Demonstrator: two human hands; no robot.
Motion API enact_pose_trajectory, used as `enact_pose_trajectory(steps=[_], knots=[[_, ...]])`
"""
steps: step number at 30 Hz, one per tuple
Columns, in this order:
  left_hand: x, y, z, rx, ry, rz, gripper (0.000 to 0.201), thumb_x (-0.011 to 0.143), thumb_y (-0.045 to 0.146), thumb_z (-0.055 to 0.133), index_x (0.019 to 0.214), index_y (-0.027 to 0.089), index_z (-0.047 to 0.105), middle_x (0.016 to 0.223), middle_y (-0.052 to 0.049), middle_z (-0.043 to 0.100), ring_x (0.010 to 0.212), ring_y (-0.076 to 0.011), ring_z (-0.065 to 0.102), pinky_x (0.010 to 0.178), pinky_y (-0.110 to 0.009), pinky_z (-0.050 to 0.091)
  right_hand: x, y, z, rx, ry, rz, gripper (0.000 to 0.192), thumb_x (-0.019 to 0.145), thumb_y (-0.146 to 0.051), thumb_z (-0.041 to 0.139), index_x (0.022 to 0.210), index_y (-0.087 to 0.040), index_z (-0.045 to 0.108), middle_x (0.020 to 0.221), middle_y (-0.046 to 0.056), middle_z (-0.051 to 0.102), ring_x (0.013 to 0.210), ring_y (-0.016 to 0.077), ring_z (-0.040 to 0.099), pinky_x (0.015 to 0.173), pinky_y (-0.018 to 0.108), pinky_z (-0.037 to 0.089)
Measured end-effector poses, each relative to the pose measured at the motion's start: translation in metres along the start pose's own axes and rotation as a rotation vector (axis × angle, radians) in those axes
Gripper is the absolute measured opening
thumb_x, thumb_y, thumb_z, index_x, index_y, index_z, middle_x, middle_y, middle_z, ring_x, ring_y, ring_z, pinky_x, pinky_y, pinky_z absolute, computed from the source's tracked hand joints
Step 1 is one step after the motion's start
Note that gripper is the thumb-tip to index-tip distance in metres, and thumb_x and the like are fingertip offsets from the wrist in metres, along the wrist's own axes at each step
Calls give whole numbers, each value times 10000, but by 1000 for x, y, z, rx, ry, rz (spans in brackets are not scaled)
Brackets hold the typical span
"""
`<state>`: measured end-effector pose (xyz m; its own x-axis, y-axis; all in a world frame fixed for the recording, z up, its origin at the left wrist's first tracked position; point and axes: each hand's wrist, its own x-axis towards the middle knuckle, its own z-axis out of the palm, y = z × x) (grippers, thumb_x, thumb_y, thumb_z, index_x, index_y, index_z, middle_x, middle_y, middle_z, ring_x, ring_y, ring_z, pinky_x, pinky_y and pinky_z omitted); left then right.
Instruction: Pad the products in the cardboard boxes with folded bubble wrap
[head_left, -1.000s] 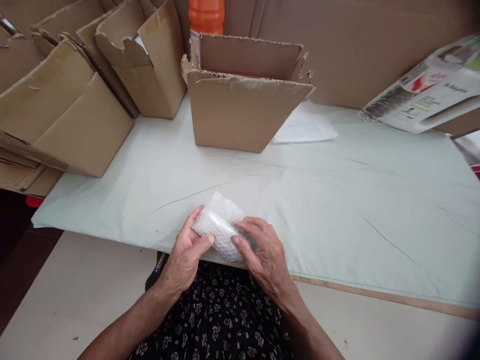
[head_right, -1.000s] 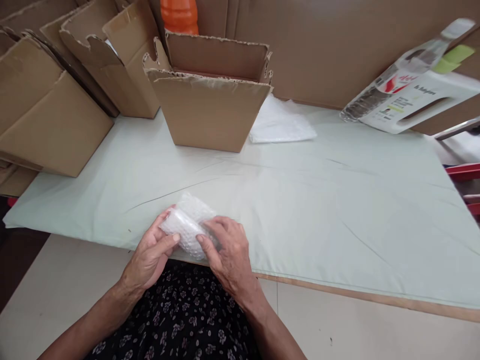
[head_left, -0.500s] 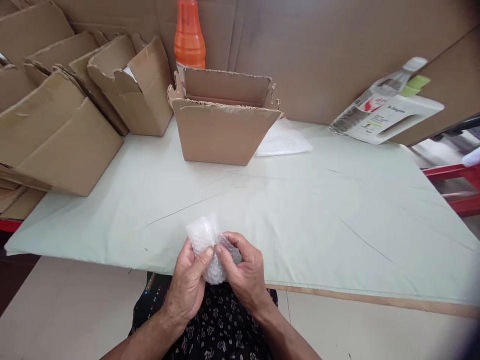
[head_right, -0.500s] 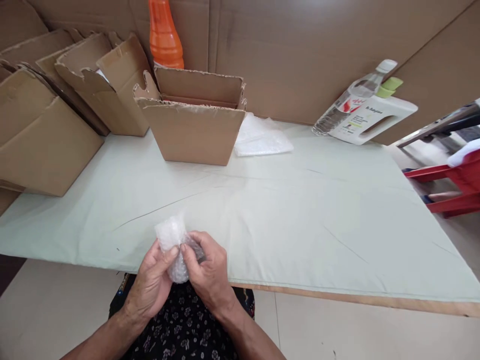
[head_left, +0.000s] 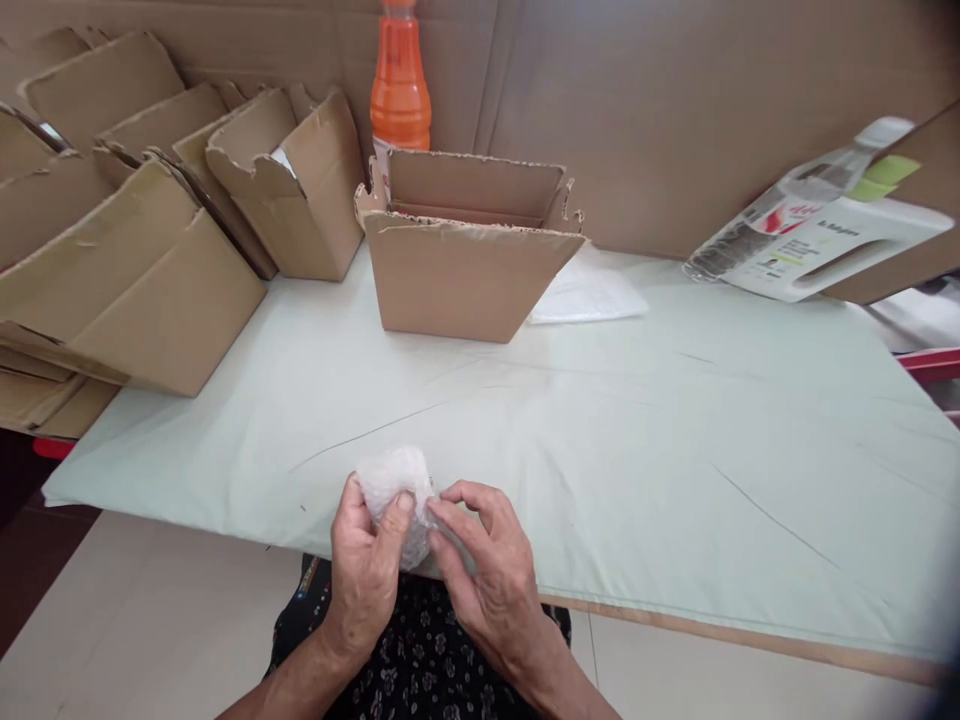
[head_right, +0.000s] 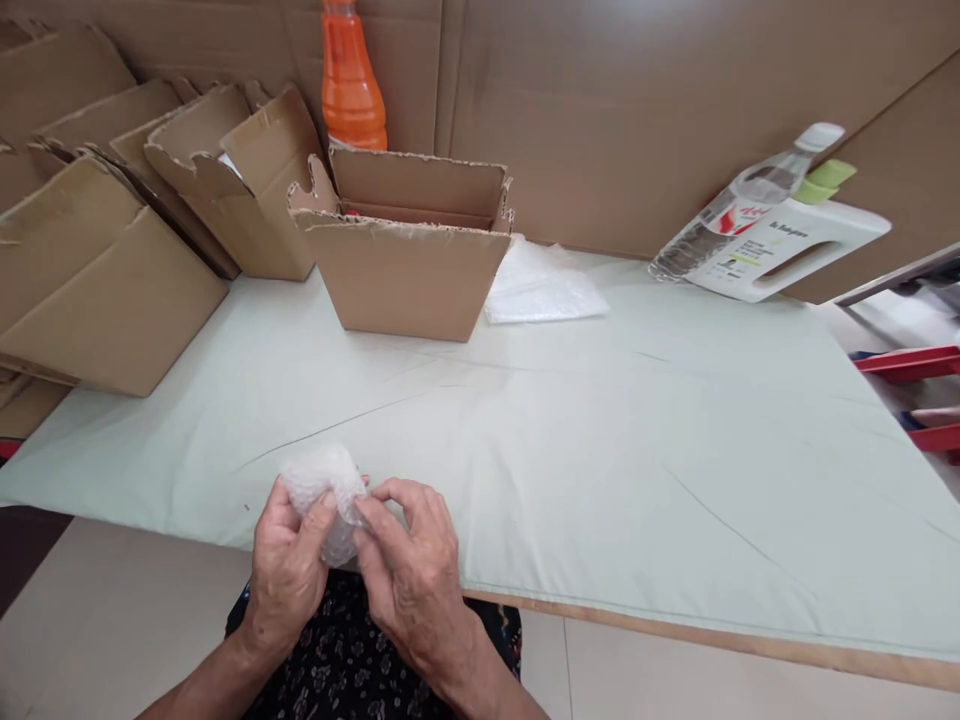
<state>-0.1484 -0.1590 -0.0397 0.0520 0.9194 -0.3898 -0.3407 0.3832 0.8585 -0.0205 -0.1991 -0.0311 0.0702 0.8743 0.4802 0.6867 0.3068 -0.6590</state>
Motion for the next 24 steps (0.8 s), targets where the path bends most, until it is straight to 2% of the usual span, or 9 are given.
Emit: enact_pose_trajectory(steps=[2, 5, 8, 10, 13, 15, 18, 21, 24], knots=[[-2, -2, 2, 9, -35, 59, 517, 877, 451, 744, 1313, 233, 570, 1246, -97, 714, 1152, -253, 693, 989, -363, 568, -1, -3, 4, 9, -32, -9, 374, 935, -194, 579, 1309, -190, 583, 1217, 144, 646, 1098, 247, 639, 889, 405, 594], [-7, -7, 7, -94, -222, 49, 630, 934, 494, 650, 1484, 264, 446, 1477, -136, 576, 1367, -296, 566, 1128, -432, 496, -2, 2, 10, 16, -65, -1, 492, 947, -272, 576, 1421, -162, 504, 1307, 171, 624, 1179, 271, 628, 944, 429, 599], [-7, -13, 7, -112, -410, 35, 721, 964, 535, 575, 1587, 286, 308, 1587, -151, 456, 1465, -331, 458, 1178, -503, 449, -4, 19, 10, 15, -18, 34, 404, 968, -224, 551, 1371, -198, 546, 1264, 140, 665, 1153, 242, 663, 946, 388, 610], [-2, -11, 5, 54, -499, 71, 774, 962, 513, 591, 1618, 287, 249, 1647, -149, 368, 1527, -347, 362, 1208, -529, 408, -6, 35, 0, 25, 46, 45, 330, 973, -166, 527, 1291, -225, 593, 1179, 105, 704, 1086, 210, 697, 913, 338, 621], [20, 16, 8, 535, -414, 354, 737, 959, 380, 634, 1604, 320, 284, 1680, -116, 313, 1557, -336, 303, 1243, -549, 342, -7, 59, -26, -17, 156, 120, 266, 966, -159, 565, 1211, -232, 638, 1131, 78, 728, 1039, 195, 723, 900, 307, 623], [44, 49, 22, 832, -272, 732, 628, 957, 277, 620, 1542, 312, 394, 1639, -105, 380, 1533, -321, 349, 1250, -559, 315, -7, 70, -44, -59, 219, 201, 231, 962, -192, 602, 1182, -232, 658, 1143, 70, 733, 1045, 194, 728, 915, 302, 616], [92, 102, 58, 1022, -154, 1316, 558, 914, 177, 606, 1454, 249, 488, 1527, -115, 515, 1539, -323, 322, 1261, -569, 269, -6, 77, -61, -64, 255, 250, 195, 961, -218, 615, 1142, -249, 680, 1135, 47, 739, 1039, 181, 731, 892, 271, 614], [146, 138, 95, 1165, -90, 1455, 537, 844, 127, 602, 1372, 213, 552, 1465, -114, 572, 1509, -338, 360, 1266, -586, 226, -7, 78, -63, -59, 273, 259, 177, 953, -224, 619, 1112, -259, 688, 1110, 34, 747, 1023, 177, 736, 873, 261, 614], [180, 151, 114, 1249, -89, 1453, 327, 826, 103, 552, 1112, 214, 666, 1088, -52, 718, 1218, -288, 617, 1246, -607, 248, -14, 81, -61, -73, 310, 307, 162, 948, -250, 627, 1099, -252, 687, 1101, 39, 754, 1021, 182, 738, 875, 271, 612]])
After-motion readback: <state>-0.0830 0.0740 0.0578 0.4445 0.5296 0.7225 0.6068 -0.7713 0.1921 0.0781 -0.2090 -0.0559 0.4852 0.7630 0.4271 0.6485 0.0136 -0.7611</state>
